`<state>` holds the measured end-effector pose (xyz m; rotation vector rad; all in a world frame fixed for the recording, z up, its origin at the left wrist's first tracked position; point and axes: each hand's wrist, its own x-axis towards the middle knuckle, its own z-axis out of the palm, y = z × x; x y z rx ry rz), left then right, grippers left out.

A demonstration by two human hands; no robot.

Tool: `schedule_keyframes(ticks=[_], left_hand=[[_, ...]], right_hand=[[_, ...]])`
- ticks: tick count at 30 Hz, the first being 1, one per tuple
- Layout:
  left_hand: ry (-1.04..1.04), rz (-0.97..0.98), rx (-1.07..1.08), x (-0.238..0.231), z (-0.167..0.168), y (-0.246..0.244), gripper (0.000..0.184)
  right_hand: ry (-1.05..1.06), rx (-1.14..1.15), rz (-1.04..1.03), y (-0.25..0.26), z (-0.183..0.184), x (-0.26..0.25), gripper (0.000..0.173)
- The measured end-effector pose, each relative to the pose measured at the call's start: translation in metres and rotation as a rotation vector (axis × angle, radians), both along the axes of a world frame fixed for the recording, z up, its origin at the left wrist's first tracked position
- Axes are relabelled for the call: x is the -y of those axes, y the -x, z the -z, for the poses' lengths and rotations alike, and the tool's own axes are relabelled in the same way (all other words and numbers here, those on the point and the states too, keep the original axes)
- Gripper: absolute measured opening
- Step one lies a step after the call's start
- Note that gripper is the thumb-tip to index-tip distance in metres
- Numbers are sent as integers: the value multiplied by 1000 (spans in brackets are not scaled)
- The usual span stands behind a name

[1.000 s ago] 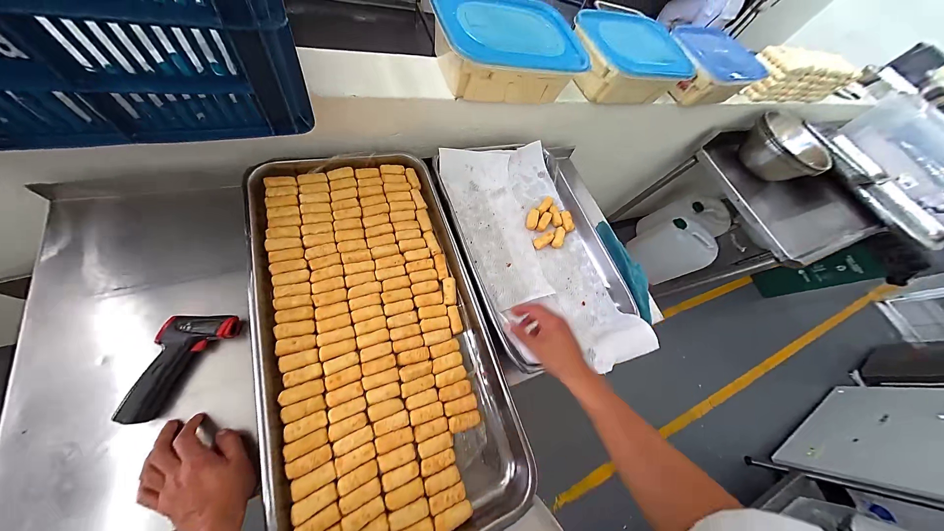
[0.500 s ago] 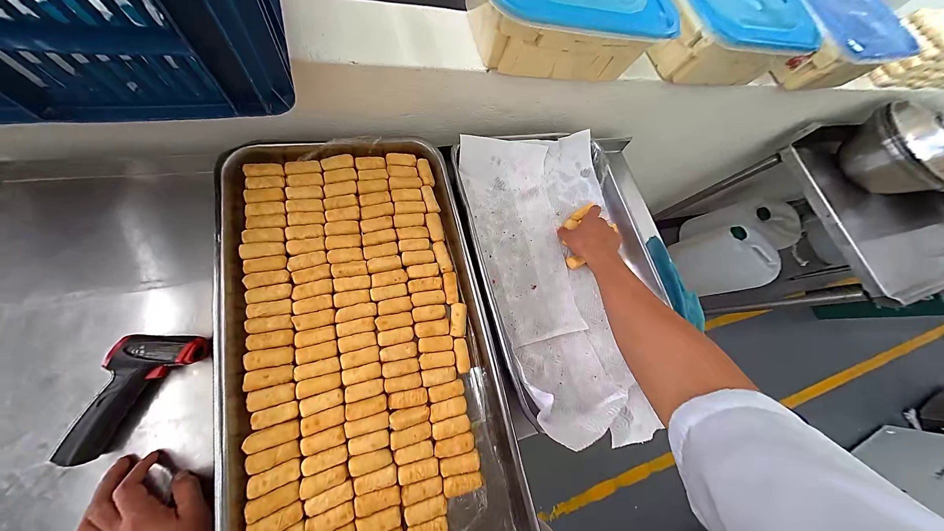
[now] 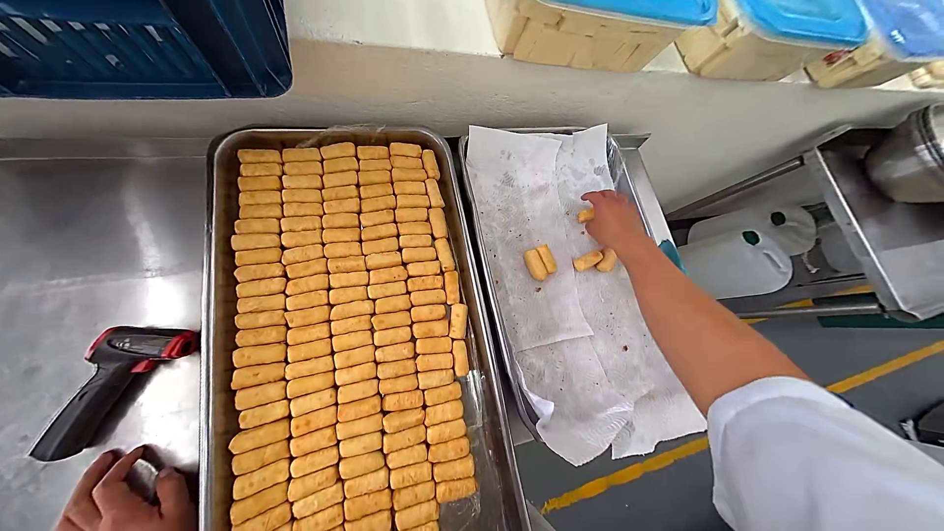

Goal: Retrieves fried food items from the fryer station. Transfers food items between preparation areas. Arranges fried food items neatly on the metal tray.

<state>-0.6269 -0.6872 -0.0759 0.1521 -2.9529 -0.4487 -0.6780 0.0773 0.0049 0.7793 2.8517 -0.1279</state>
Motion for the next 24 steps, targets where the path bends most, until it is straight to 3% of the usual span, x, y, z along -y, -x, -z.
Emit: schedule_keyframes(ticks=[4, 9, 13, 15, 17, 19, 24], left_hand=[[-28, -2, -4, 0, 0, 1, 49], [-51, 1, 34, 2, -3, -1, 51], [-64, -1, 36, 0, -7, -1, 52], [-59, -11, 14, 2, -2, -2, 54], [-50, -18, -10, 1, 1, 0, 55], [-55, -30, -6, -2, -2, 0, 55], [-72, -24, 44, -7, -13, -2, 54]], right_hand=[[-79, 58, -66, 0, 4, -5, 33], [168, 55, 9, -11, -13, 71, 48], [216, 133, 29, -27, 1, 91, 43], [232, 122, 50, -31, 6, 97, 54], [234, 140, 83, -35, 4, 108, 81], [212, 131, 83, -36, 6, 116, 96], [273, 49, 118, -36, 19, 110, 85]])
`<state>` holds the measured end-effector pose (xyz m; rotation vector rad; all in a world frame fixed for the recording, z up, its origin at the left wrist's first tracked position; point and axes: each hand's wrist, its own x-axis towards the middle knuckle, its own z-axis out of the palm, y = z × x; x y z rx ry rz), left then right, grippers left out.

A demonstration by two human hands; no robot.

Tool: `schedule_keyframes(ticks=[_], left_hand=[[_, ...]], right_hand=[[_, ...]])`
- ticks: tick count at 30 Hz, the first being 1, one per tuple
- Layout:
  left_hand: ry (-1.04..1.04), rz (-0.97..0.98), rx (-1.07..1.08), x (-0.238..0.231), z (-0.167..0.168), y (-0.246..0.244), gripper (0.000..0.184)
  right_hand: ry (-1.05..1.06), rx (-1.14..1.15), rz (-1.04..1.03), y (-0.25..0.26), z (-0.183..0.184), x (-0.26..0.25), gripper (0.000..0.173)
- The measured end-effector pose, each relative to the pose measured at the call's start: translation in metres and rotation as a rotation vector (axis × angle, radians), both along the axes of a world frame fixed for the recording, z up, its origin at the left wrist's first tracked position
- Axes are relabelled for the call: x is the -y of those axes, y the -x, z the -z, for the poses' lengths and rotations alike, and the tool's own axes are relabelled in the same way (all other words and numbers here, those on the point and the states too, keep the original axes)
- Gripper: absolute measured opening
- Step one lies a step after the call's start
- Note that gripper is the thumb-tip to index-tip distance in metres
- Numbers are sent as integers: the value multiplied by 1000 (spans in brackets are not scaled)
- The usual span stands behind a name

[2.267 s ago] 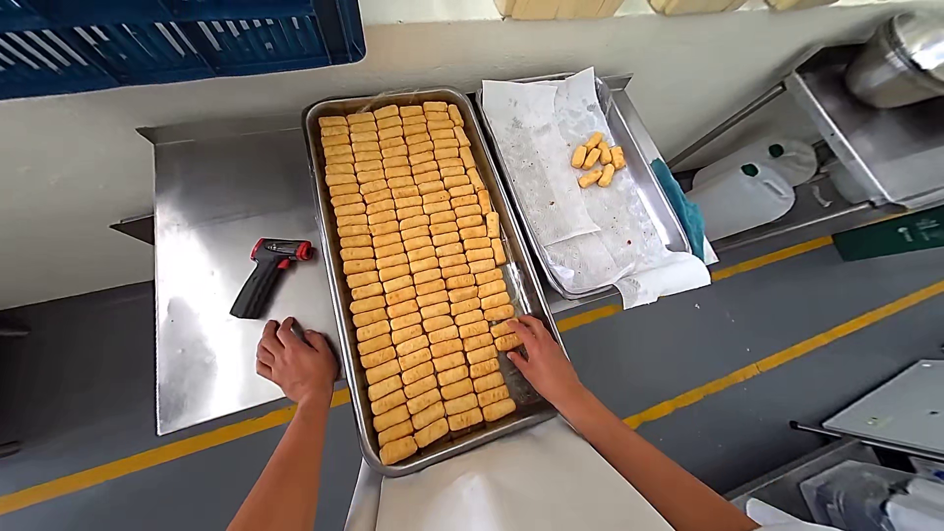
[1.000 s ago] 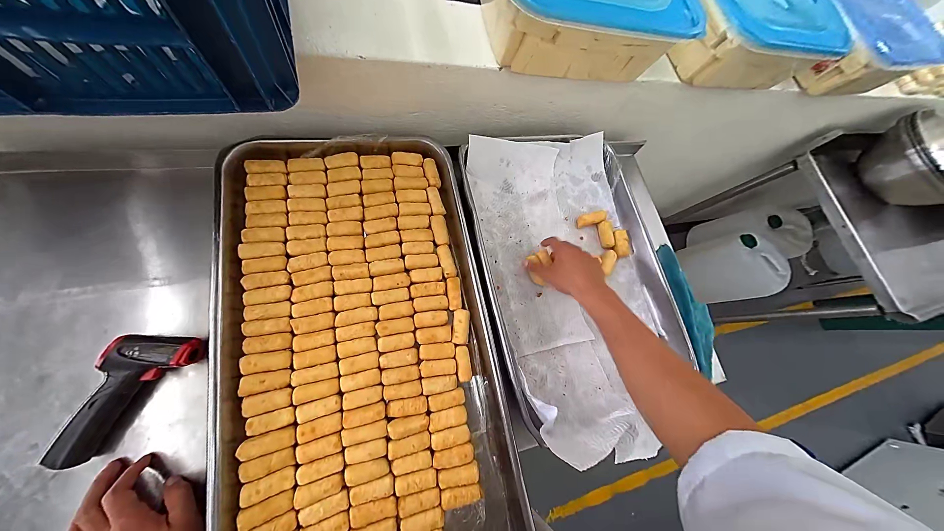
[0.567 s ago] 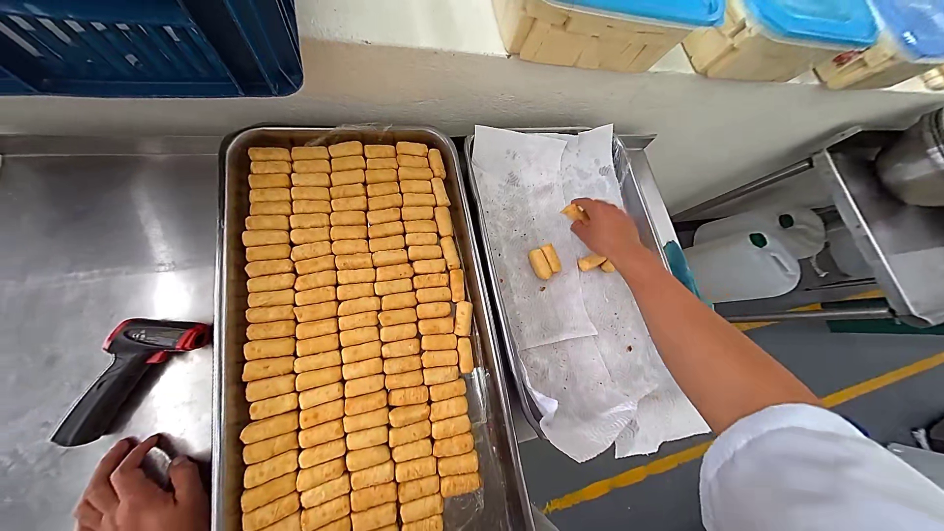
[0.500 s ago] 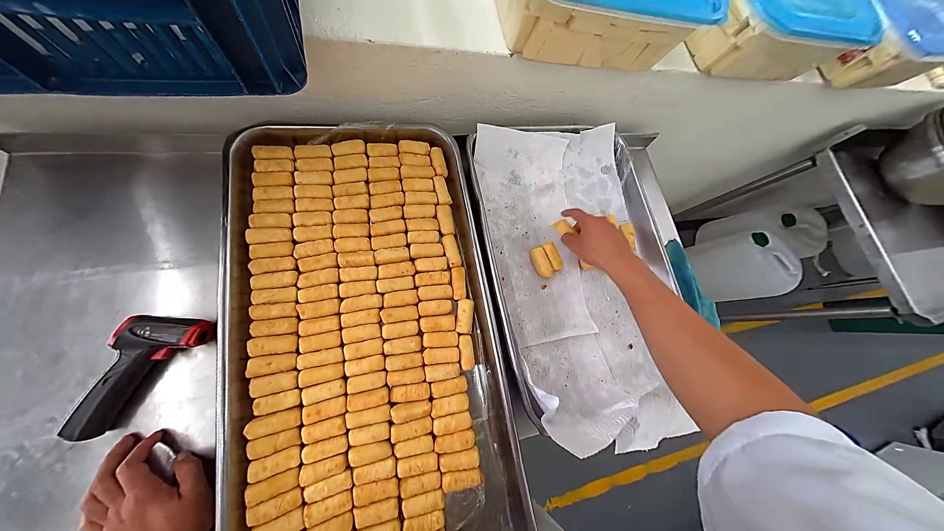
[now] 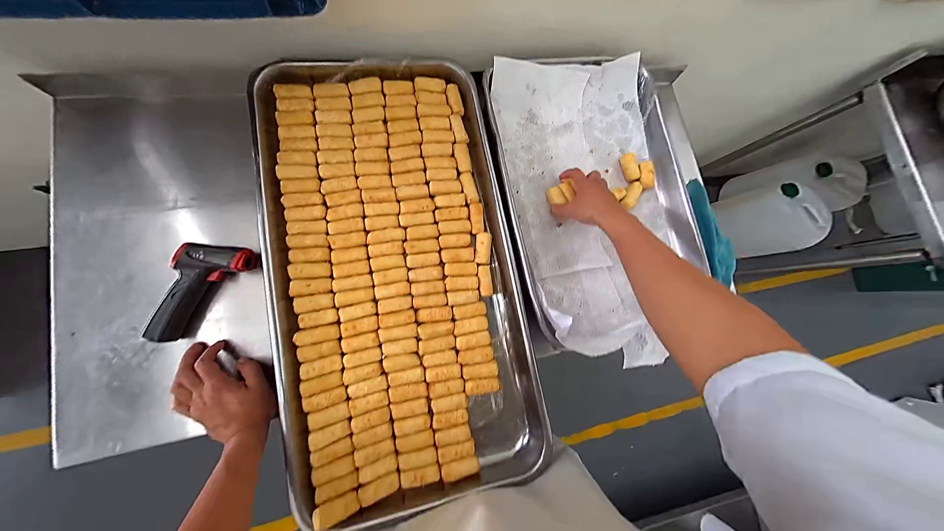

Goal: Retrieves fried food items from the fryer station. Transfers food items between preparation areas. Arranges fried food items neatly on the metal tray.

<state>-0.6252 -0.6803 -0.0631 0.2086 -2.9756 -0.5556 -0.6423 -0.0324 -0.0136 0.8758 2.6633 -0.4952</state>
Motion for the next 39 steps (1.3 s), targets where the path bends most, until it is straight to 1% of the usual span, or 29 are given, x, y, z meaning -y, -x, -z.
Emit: schedule_keyframes(ticks=[3, 5, 7, 8, 9, 10, 11, 13, 16, 18, 20, 21, 23, 25, 26, 29, 31, 33, 35, 37, 39], left_hand=[[1, 4, 24, 3, 1, -2, 52], [-3, 4, 19, 4, 3, -1, 52], [-6, 19, 9, 6, 4, -1, 51], [-13, 29, 7, 6, 3, -2, 51], [-15, 36, 7, 7, 3, -3, 51], [-19, 42, 6, 6, 3, -3, 51], [-21, 44, 5, 6, 3, -3, 50], [-20, 46, -3, 7, 5, -2, 48], [-59, 55, 5, 8, 3, -2, 46], [-109, 58, 9, 10, 1, -3, 45], [-278, 67, 9, 15, -9, -5, 42], [-395, 73, -7, 18, -18, -8, 42], [-594, 121, -67, 12, -40, -20, 44], [-688, 254, -78, -9, -65, -42, 41], [-699, 342, -35, -26, -75, -56, 38], [-613, 686, 225, -89, -94, -102, 34], [-476, 940, 333, -127, -95, -130, 36], [-293, 1124, 410, -156, -92, -154, 41], [-121, 1201, 424, -174, -84, -173, 51], [11, 1190, 398, -184, -73, -188, 64], [68, 1151, 270, -189, -59, -199, 70]], right_hand=[[43, -47, 61, -11, -11, 7, 87], [12, -114, 8, -30, -38, 35, 88], [14, -167, -95, -66, -75, 92, 89], [31, -157, -158, -90, -92, 127, 90], [57, -126, -225, -118, -103, 163, 91], [79, -96, -312, -148, -107, 197, 92], [82, -74, -414, -178, -103, 227, 89], [66, -46, -623, -229, -79, 268, 81], [65, -74, -857, -269, -38, 289, 78], [89, -106, -916, -280, -22, 290, 76], [87, -184, -852, -291, -16, 290, 68], [79, -182, -769, -296, -18, 292, 65], [100, -98, -580, -297, -25, 299, 65], [181, -44, -426, -291, -25, 310, 65], [208, -69, -372, -290, -21, 315, 64], [242, -93, -258, -291, -14, 320, 67], [271, -20, -212, -292, -20, 321, 71], [313, 48, -198, -289, -27, 320, 72], [356, 52, -184, -285, -30, 317, 70], [402, 48, -207, -283, -32, 314, 73], [481, 76, -261, -279, -41, 302, 71]])
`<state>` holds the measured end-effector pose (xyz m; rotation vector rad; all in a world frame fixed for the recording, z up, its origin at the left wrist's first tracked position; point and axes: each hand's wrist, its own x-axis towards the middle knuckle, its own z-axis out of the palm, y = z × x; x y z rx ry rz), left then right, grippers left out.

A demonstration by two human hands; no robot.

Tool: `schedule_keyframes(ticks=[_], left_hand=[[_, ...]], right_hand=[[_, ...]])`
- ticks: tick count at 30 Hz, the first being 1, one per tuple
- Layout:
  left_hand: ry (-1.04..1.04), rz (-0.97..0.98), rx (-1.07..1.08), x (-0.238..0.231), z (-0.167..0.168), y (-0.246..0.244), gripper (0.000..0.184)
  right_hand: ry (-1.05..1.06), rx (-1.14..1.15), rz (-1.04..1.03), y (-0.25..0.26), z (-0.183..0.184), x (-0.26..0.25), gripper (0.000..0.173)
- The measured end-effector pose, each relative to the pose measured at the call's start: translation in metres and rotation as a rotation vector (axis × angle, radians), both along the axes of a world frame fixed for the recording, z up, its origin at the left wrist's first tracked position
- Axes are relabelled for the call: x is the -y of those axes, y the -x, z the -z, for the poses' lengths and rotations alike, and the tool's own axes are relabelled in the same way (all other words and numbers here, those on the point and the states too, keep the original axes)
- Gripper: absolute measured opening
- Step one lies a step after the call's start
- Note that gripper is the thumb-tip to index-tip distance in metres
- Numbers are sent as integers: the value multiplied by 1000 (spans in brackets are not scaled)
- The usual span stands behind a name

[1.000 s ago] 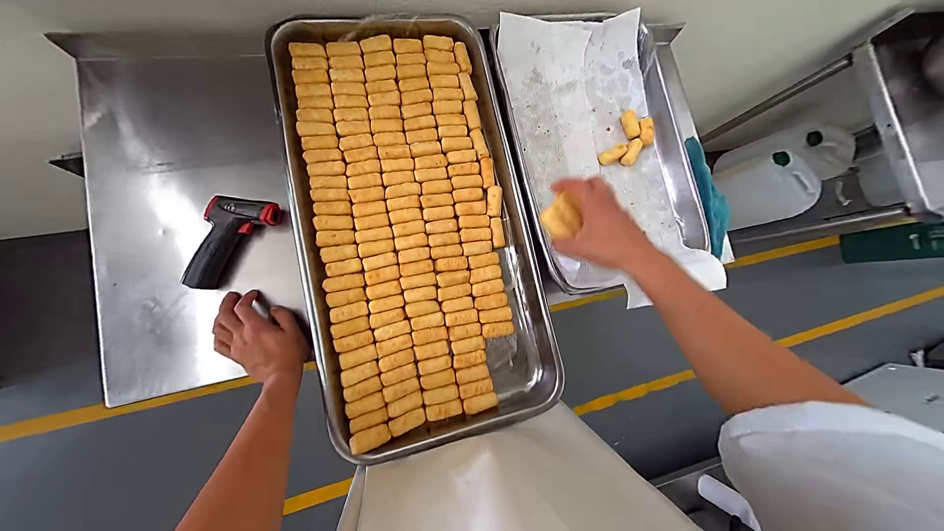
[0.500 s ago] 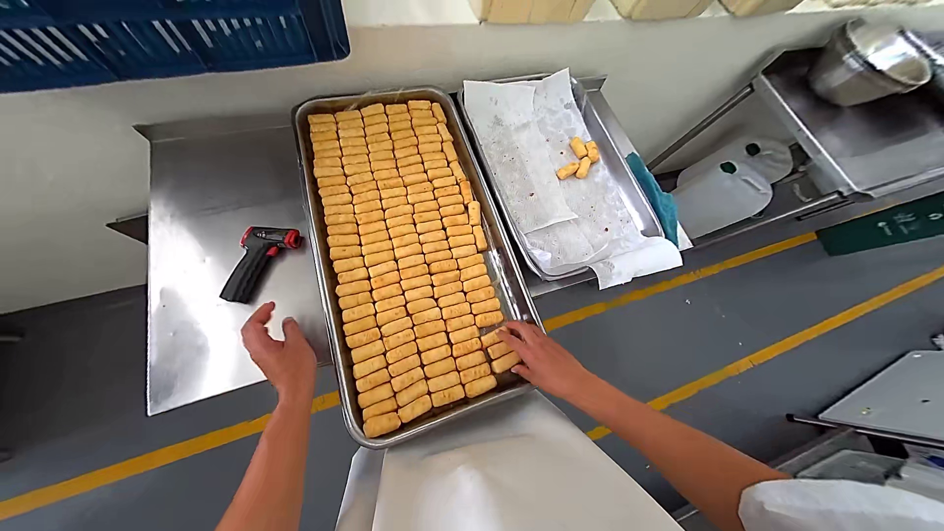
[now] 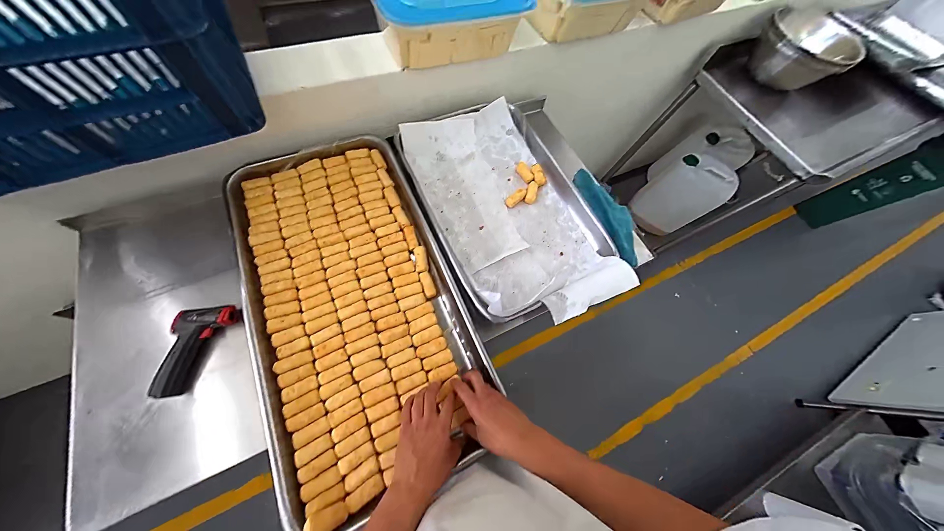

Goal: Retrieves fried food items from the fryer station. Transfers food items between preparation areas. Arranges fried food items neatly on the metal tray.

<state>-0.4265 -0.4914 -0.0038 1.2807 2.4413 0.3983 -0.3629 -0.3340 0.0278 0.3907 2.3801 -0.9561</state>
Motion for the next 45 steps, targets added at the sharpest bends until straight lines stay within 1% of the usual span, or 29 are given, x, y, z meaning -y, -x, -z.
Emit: schedule_keyframes(ticks=[2, 3, 5, 6, 7, 9, 10, 12, 14, 15, 16, 17, 19, 21, 23, 24, 25, 27, 28, 29, 31, 33, 35, 36, 37, 39, 41, 43, 45], left_hand=[[-63, -41, -115, -5, 8, -4, 66], [-66, -55, -134, -8, 9, -3, 62], [-34, -66, -140, -12, 6, -3, 58], [-16, -63, -143, -14, 5, -2, 57], [-1, -56, -143, -15, 3, 0, 57], [20, -47, -131, -17, -1, 2, 58], [33, -47, -126, -17, -3, 3, 58], [41, -55, -125, -18, -5, 2, 57], [43, -76, -142, -19, -4, -2, 57], [55, -89, -145, -20, -4, -5, 59], [70, -101, -148, -21, -4, -8, 60], [76, -112, -154, -22, -4, -11, 63], [65, -127, -170, -23, -2, -15, 66], [56, -140, -191, -25, -1, -17, 68], [66, -159, -194, -26, -2, -19, 69], [68, -174, -199, -27, -1, -20, 70], [64, -189, -209, -27, 1, -22, 70], [52, -201, -229, -28, 5, -26, 74], [49, -198, -231, -29, 6, -26, 74], [43, -191, -228, -30, 6, -24, 72], [63, -173, -162, -33, 0, -15, 66], [135, -158, -41, -33, -8, -8, 60], [158, -147, 4, -30, -6, -7, 54], [142, -146, 8, -28, -2, -6, 52], [128, -142, 5, -26, 0, -6, 52], [104, -130, -16, -24, 4, -5, 55], [76, -115, -42, -22, 7, -3, 58], [79, -102, -13, -22, 4, -1, 62], [110, -99, 107, -21, -9, 8, 66]], right_hand=[[105, -18, 0, 11, -24, -32, 55], [125, -69, 50, 20, -39, -56, 48], [20, -215, 182, 40, -55, -114, 37], [-74, -312, 240, 54, -54, -149, 32], [-176, -381, 283, 69, -48, -186, 31], [-321, -416, 338, 104, -27, -258, 34], [-370, -393, 363, 121, -16, -289, 38], [-447, -336, 411, 151, 3, -336, 54], [-551, -275, 370, 176, 16, -365, 72], [-613, -261, 317, 185, 20, -374, 76], [-673, -256, 249, 191, 24, -381, 76], [-720, -263, 170, 196, 28, -387, 70], [-807, -276, 16, 200, 35, -398, 47], [-838, -306, -74, 197, 33, -406, 31], [-799, -349, -145, 191, 30, -407, 25], [-754, -376, -177, 191, 29, -406, 26], [-697, -398, -207, 193, 30, -405, 31], [-611, -384, -266, 198, 36, -401, 58], [-595, -353, -292, 202, 39, -400, 68], [-592, -316, -311, 207, 42, -400, 72], [-601, -269, -308, 216, 42, -401, 65], [-601, -222, -259, 219, 33, -398, 61], [-572, -218, -151, 209, 22, -390, 64], [-543, -226, -83, 202, 9, -381, 66], [-494, -247, -23, 191, -6, -366, 68], [-308, -310, 70, 154, -39, -322, 67], [-64, -307, 98, 105, -69, -254, 63], [88, -225, 47, 55, -79, -178, 63], [70, -153, -108, 18, -67, -112, 62]])
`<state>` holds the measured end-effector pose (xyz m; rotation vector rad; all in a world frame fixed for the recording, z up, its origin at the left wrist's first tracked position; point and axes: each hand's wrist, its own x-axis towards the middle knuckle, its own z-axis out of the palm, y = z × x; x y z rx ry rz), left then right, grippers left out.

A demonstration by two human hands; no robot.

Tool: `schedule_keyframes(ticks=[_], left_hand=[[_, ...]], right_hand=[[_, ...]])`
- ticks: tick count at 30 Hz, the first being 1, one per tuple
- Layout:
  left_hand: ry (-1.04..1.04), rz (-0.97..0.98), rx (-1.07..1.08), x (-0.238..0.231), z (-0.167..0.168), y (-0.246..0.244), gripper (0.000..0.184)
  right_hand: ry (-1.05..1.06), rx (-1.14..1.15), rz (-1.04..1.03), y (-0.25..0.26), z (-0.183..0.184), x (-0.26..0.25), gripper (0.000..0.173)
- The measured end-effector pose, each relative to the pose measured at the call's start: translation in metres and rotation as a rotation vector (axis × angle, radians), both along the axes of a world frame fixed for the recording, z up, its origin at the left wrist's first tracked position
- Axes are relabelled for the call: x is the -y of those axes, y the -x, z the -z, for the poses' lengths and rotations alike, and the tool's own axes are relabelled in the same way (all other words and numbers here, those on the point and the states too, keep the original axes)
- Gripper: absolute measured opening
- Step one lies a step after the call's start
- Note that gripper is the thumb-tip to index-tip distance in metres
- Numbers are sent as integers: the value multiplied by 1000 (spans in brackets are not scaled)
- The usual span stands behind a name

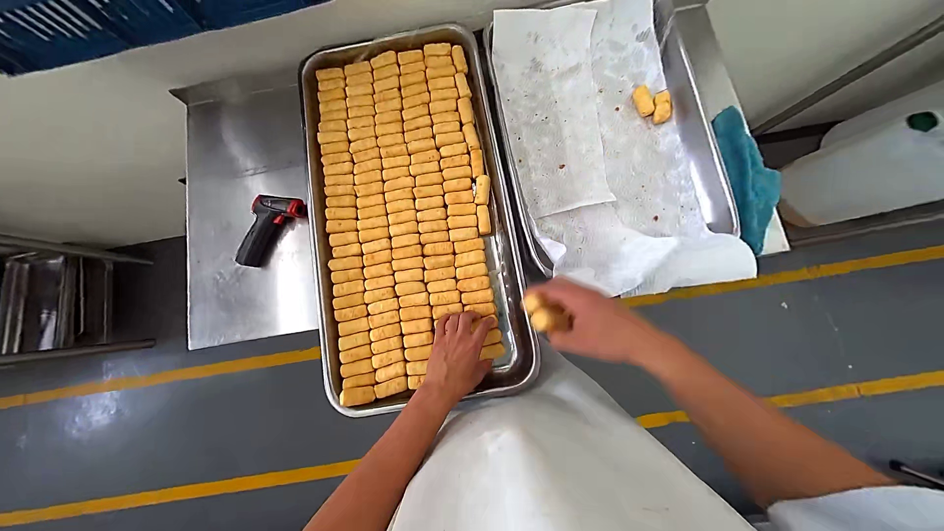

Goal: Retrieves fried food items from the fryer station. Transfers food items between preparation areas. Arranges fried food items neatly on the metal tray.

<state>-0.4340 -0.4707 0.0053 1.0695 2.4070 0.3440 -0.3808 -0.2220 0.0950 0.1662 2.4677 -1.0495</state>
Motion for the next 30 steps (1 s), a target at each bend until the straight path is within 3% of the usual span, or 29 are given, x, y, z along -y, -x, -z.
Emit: schedule_keyframes(ticks=[2, 5, 9, 13, 20, 24, 30], left_hand=[[-43, -37, 95, 8, -16, 10, 64], [-165, -121, 75, 33, -29, 20, 50], [-219, -150, 99, 62, -32, 19, 41], [-233, -80, 164, 69, -25, 8, 35], [-209, 54, 192, 53, -24, 4, 28], [-259, 214, 162, 34, -12, 1, 31], [-160, 577, 63, 4, 15, -1, 31]], right_hand=[[-85, 67, -157, -21, 16, 51, 61], [-175, 155, -290, -37, 33, 98, 56], [-290, 36, -224, -56, 44, 118, 43], [-247, -45, -116, -69, 54, 121, 31], [-213, 105, -92, -51, 46, 116, 27], [-222, -8, 127, -51, 25, 78, 25], [-425, -170, 229, 31, 5, 53, 29]])
